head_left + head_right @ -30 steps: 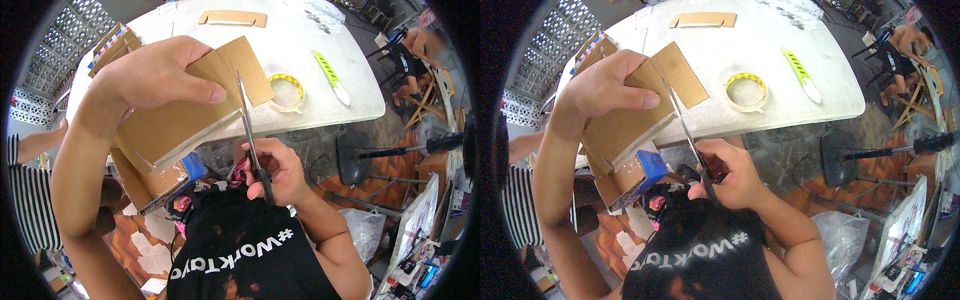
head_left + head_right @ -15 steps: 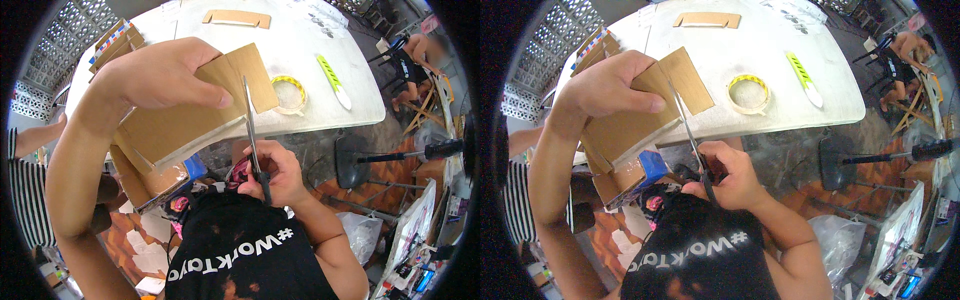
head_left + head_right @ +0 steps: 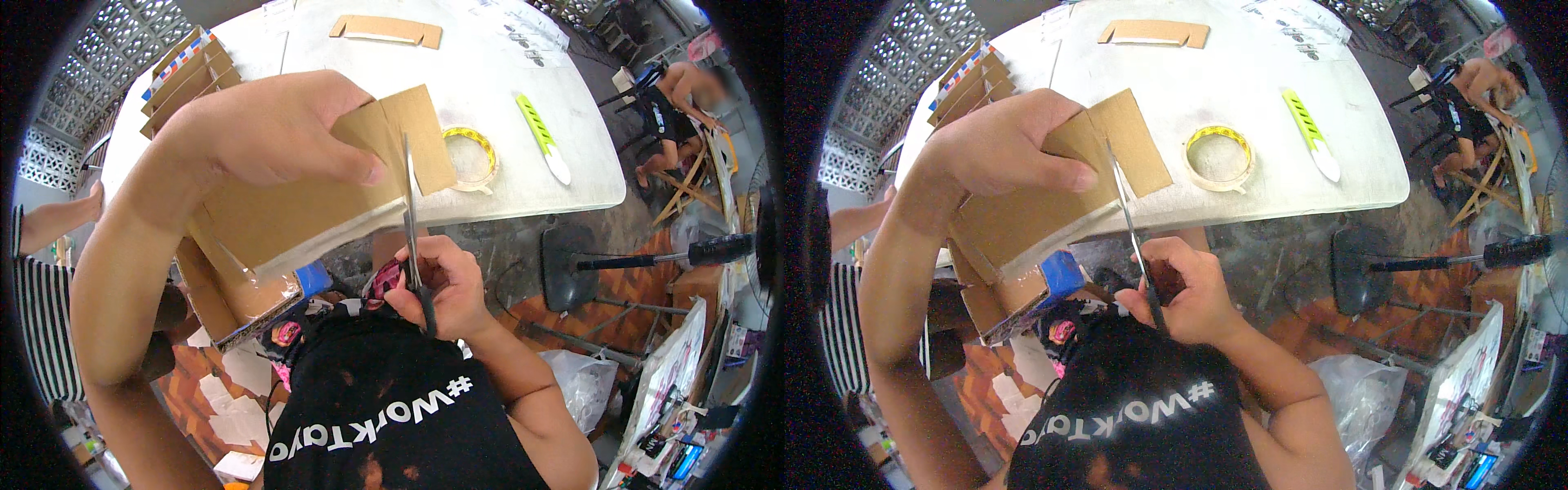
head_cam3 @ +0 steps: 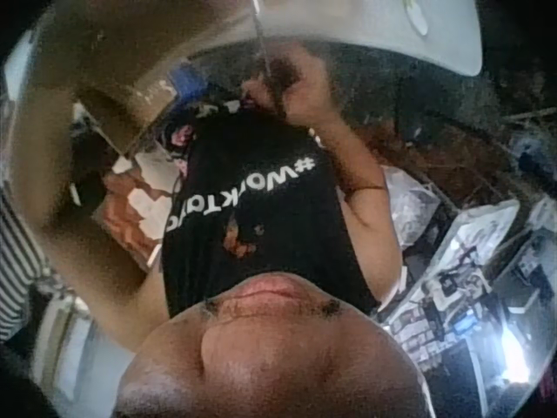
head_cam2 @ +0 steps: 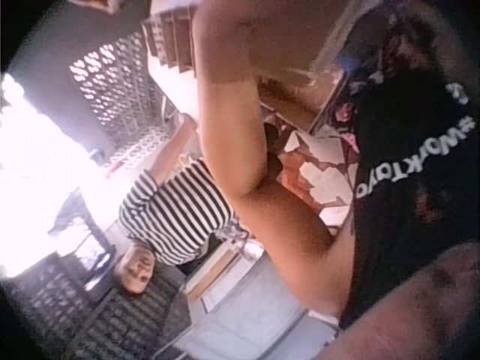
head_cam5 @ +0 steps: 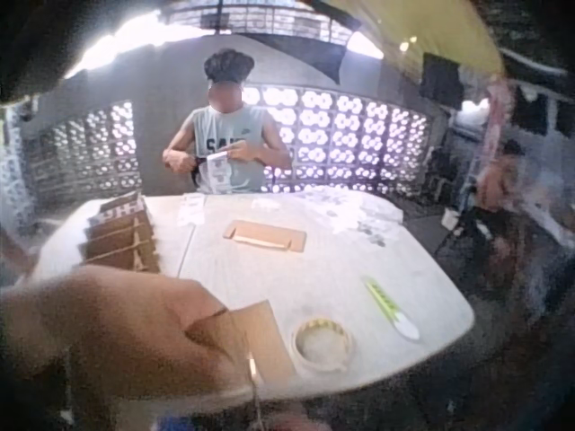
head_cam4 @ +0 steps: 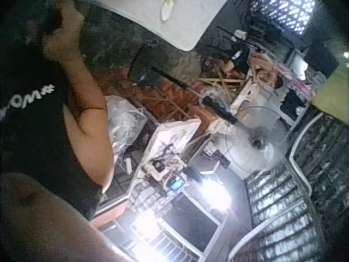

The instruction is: The person assembles a multi-compartment cardboard organizer by inserting pre-cut cardboard dividers into a base box and securing them with clear packing tape. They use scissors to trim excess tape and adjust the fit of the dividers. The person works at a white table in a workshop-like setting.

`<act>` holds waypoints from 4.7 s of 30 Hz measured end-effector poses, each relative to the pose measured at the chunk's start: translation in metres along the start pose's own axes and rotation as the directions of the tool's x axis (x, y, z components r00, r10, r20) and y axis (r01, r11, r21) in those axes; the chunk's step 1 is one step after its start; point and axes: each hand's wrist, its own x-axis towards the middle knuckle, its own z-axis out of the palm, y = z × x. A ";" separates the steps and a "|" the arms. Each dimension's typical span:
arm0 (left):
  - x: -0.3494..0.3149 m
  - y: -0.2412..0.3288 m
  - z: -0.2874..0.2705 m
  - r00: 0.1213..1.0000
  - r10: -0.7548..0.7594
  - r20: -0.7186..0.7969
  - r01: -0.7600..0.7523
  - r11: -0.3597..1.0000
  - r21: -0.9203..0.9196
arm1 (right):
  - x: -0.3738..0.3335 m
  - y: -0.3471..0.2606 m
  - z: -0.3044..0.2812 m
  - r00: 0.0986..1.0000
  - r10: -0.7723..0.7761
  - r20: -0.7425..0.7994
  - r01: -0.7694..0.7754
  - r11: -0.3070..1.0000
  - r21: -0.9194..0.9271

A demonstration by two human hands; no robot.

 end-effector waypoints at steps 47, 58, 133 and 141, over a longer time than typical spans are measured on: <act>0.012 -0.023 0.020 0.987 0.043 0.153 -0.014 0.983 -0.182 | 0.014 -0.007 0.001 0.983 0.184 0.021 -0.185 0.978 0.098; 0.008 -0.023 0.018 0.989 0.033 0.146 0.008 0.962 -0.274 | 0.024 -0.004 -0.004 0.983 0.114 0.143 -0.140 0.973 0.185; -0.014 -0.008 0.026 0.967 -0.018 -0.256 -0.161 0.732 -0.662 | 0.105 -0.047 -0.034 0.993 -0.080 0.081 0.041 0.915 0.401; -0.017 -0.010 0.034 0.981 0.115 -0.159 -0.196 0.631 -0.750 | 0.095 -0.039 -0.035 0.984 -0.150 0.101 0.088 0.885 0.456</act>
